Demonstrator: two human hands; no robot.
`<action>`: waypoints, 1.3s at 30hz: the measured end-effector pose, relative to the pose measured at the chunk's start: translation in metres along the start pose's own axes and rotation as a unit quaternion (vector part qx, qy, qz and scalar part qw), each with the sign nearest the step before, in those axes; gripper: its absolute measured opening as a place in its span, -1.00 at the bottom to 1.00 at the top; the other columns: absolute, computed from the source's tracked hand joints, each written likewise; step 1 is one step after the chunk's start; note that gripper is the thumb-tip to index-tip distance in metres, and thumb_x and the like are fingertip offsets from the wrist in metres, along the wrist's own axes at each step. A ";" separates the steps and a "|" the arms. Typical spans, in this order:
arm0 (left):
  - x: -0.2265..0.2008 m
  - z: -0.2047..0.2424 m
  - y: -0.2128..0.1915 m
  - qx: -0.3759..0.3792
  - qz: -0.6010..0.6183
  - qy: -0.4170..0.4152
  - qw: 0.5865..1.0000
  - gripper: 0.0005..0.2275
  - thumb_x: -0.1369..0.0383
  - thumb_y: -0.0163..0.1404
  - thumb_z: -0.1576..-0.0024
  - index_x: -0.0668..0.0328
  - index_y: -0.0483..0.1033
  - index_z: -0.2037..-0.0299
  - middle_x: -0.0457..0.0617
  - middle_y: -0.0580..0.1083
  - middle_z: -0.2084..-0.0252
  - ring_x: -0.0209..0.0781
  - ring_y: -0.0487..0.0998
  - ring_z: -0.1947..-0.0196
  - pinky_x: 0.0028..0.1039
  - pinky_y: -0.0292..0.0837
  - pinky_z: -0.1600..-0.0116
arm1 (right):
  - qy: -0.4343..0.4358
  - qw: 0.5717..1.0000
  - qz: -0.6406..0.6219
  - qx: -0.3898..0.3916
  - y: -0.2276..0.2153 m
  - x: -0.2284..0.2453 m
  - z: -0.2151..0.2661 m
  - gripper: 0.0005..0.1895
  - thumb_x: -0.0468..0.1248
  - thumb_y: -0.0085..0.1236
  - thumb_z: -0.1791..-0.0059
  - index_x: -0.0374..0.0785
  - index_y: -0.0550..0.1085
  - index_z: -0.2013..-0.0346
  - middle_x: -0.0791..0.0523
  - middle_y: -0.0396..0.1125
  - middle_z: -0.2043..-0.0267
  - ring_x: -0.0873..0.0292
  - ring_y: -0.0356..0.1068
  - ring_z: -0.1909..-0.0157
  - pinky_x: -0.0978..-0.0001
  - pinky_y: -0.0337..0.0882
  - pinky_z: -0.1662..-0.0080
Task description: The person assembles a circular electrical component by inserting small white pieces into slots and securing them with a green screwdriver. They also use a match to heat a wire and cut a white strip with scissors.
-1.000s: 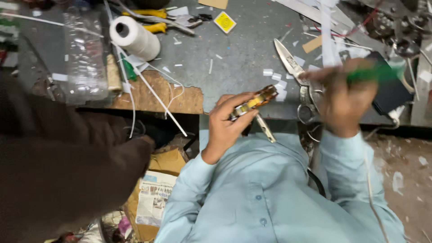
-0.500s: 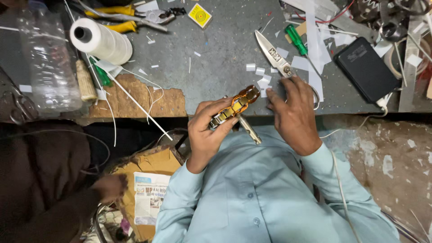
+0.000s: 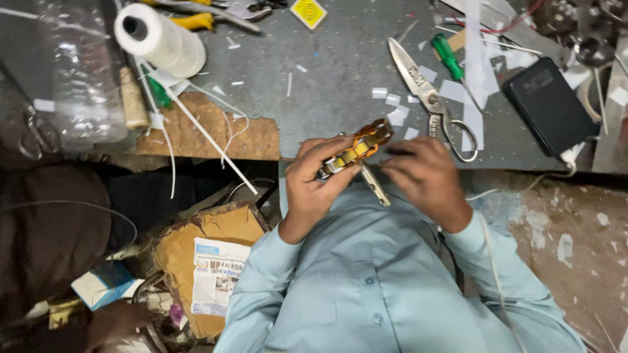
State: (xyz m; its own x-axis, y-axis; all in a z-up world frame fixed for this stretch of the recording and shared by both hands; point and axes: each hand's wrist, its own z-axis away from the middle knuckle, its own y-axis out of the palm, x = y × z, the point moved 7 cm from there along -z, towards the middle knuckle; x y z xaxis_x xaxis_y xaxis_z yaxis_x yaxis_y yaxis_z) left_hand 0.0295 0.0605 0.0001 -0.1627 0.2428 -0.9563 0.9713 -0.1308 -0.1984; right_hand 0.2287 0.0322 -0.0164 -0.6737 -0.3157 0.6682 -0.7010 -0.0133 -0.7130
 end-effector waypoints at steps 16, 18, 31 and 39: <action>-0.001 -0.001 -0.001 0.004 0.014 0.001 1.000 -0.64 0.49 0.29 -0.09 0.23 0.55 -0.11 0.02 0.57 -0.13 -0.11 0.58 -0.13 -0.38 0.50 -0.26 | 0.003 0.989 -0.138 -0.045 -0.035 0.049 -0.037 -0.82 -0.55 0.26 0.03 -0.35 0.59 0.15 0.04 0.51 0.13 0.10 0.51 0.09 0.38 0.46 0.02; -0.002 -0.002 0.000 0.008 0.016 -0.003 1.000 -0.65 0.49 0.28 -0.10 0.24 0.55 -0.10 0.02 0.57 -0.12 -0.11 0.58 -0.13 -0.38 0.50 -0.26 | -0.002 0.990 -0.132 -0.039 -0.036 0.047 -0.038 -0.82 -0.56 0.25 0.03 -0.35 0.59 0.16 0.05 0.51 0.13 0.09 0.51 0.07 0.38 0.46 0.02; -0.006 -0.009 0.003 0.003 -0.010 0.001 1.000 -0.73 0.52 0.24 -0.07 0.23 0.58 0.01 0.00 0.61 -0.05 -0.11 0.60 -0.07 -0.35 0.52 -0.21 | -0.219 0.975 0.038 -0.033 -0.033 0.079 -0.042 -0.73 -0.45 0.49 0.16 -0.26 0.64 0.20 0.06 0.46 0.22 0.05 0.40 0.23 0.27 0.40 0.19; -0.014 -0.005 -0.006 0.047 -0.042 0.072 0.995 -0.63 0.35 0.30 -0.07 0.24 0.57 -0.06 0.05 0.58 -0.06 0.00 0.59 -0.06 -0.31 0.49 -0.18 | -0.016 0.947 -0.313 0.074 -0.007 0.024 -0.058 -0.58 -0.22 0.33 0.10 -0.33 0.50 0.00 -0.04 0.41 -0.04 -0.03 0.40 -0.15 0.20 0.37 -0.20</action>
State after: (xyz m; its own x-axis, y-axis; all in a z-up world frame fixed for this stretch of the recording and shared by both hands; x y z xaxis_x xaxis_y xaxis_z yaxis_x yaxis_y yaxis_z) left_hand 0.0265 0.0625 0.0157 -0.2095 0.3914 -0.8961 0.9335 -0.1926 -0.3024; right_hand 0.2042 0.0797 0.0169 -0.1290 -0.2299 0.9646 -0.9185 -0.3389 -0.2036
